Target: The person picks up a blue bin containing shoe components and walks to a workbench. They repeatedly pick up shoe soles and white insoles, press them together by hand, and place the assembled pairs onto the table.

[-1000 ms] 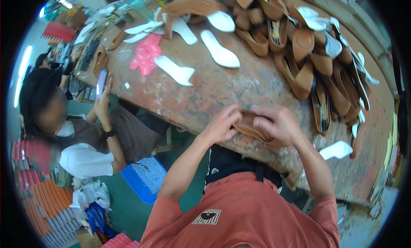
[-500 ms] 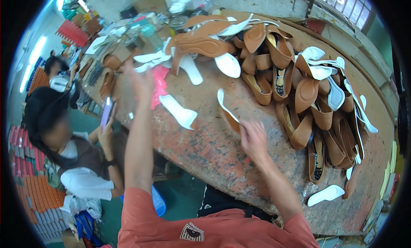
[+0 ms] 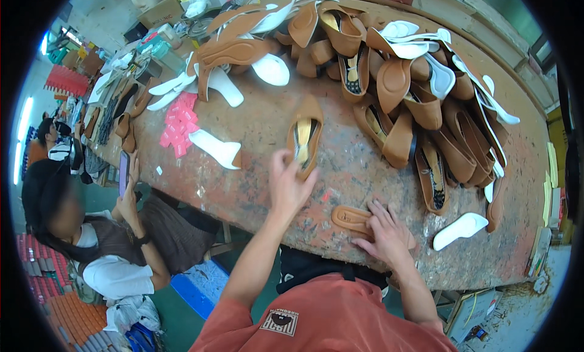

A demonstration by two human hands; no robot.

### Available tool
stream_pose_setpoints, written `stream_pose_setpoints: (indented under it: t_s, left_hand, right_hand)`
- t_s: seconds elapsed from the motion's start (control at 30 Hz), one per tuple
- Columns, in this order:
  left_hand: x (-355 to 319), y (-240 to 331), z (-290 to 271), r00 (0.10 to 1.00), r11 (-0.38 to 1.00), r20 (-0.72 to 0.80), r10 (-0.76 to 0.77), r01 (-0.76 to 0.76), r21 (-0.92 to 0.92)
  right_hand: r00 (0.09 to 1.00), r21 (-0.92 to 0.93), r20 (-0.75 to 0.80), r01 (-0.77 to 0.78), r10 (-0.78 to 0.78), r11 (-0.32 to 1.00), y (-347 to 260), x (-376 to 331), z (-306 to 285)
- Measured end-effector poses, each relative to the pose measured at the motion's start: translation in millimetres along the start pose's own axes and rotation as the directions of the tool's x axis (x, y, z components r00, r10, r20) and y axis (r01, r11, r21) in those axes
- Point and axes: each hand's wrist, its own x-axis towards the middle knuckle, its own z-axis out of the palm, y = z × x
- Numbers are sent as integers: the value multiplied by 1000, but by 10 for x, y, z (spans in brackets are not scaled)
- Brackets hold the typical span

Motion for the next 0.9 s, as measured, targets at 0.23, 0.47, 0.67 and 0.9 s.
stream_pose_setpoints:
  t_s: [0.23,0.47,0.67,0.9]
  left_hand:
    - [-1310,-308,-718,965,907,127,-230,260,-330]
    - [-1136,60,-553,769,936,586,256,-46,-348]
    - [-1181,371,-670,894,955,427,139,-7,-295]
    - [-1256,486,-710,888,961,457,-50,167,-218]
  right_hand:
    - [989,349,33,-146,144,926,294,-107,-396]
    - [982,603,188,-88,-34,793,198,2,-746]
    - [955,337,121,216,-269,917,-124,160,-223]
    - [908,332,183,303,-376,893,-304,343,63]
